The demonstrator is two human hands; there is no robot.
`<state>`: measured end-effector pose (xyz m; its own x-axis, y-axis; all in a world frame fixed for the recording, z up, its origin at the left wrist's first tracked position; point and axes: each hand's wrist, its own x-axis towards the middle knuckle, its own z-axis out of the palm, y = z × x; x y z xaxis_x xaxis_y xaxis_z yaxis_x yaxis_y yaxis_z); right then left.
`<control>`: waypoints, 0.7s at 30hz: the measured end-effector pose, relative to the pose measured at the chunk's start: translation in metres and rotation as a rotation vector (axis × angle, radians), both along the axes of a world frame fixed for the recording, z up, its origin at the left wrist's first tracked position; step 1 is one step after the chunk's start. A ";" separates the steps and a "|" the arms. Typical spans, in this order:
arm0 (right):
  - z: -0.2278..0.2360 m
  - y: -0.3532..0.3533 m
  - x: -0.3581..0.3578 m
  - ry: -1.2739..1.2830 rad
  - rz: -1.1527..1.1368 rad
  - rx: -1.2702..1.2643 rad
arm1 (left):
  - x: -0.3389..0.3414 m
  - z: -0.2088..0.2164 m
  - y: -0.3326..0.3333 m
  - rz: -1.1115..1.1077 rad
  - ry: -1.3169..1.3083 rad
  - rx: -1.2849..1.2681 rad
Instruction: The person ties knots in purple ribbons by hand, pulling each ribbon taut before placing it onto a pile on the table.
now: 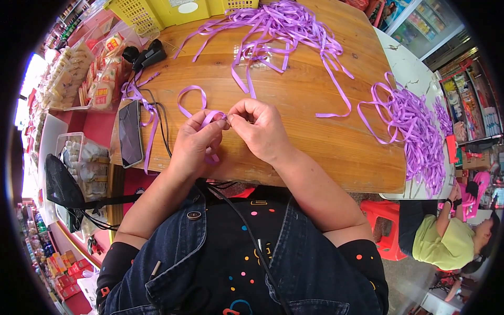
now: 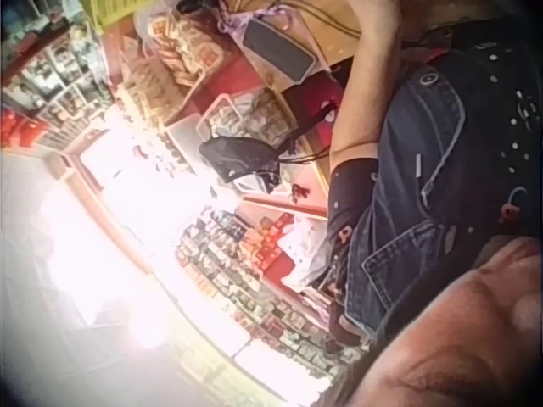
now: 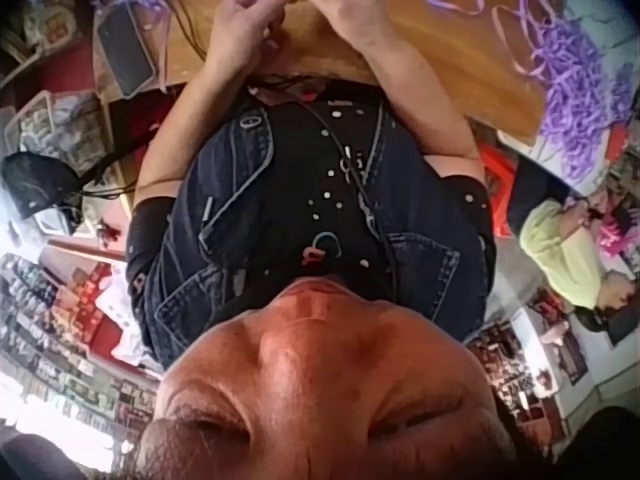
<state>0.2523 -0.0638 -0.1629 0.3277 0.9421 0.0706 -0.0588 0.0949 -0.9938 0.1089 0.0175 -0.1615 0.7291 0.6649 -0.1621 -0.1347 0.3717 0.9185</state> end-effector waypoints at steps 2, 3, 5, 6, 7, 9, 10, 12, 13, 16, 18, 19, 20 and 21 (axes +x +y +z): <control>-0.001 0.000 0.000 -0.013 -0.003 0.000 | 0.001 0.001 0.000 0.006 0.002 0.004; -0.002 0.000 0.000 -0.026 -0.006 0.000 | 0.001 0.001 -0.001 0.012 0.004 0.008; -0.003 0.000 0.000 -0.034 -0.010 -0.004 | -0.001 0.005 -0.001 0.001 0.026 0.000; -0.003 0.000 0.000 -0.042 -0.014 -0.007 | -0.002 0.006 -0.002 -0.010 0.049 -0.008; -0.003 0.000 0.000 -0.043 -0.014 -0.007 | -0.001 0.006 -0.002 -0.010 0.049 -0.008; -0.004 0.000 0.000 -0.059 -0.027 0.011 | 0.000 0.006 -0.002 -0.007 0.047 -0.017; -0.003 0.000 0.000 -0.059 -0.026 0.011 | 0.000 0.006 -0.002 -0.006 0.047 -0.017; 0.001 -0.001 -0.001 -0.119 -0.027 0.008 | -0.001 0.006 -0.001 -0.010 0.060 -0.022; 0.002 -0.001 -0.002 -0.119 -0.027 0.008 | -0.001 0.006 -0.001 -0.011 0.060 -0.022; 0.003 -0.002 -0.003 -0.191 -0.040 0.003 | -0.001 0.006 -0.002 0.007 0.086 -0.002; 0.002 -0.002 -0.003 -0.180 -0.030 -0.001 | 0.000 0.003 -0.001 0.025 0.071 0.024; 0.002 -0.002 -0.003 -0.181 -0.031 -0.001 | 0.000 0.002 -0.001 0.024 0.070 0.024; 0.001 -0.002 -0.002 -0.152 -0.027 0.006 | 0.000 0.002 -0.001 0.029 0.076 0.037; 0.000 -0.001 -0.002 -0.124 -0.024 0.013 | 0.001 0.002 0.000 0.033 0.082 0.049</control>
<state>0.2503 -0.0651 -0.1626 0.3380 0.9329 0.1244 0.0667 0.1081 -0.9919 0.1095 0.0172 -0.1600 0.6921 0.6973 -0.1866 -0.0702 0.3224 0.9440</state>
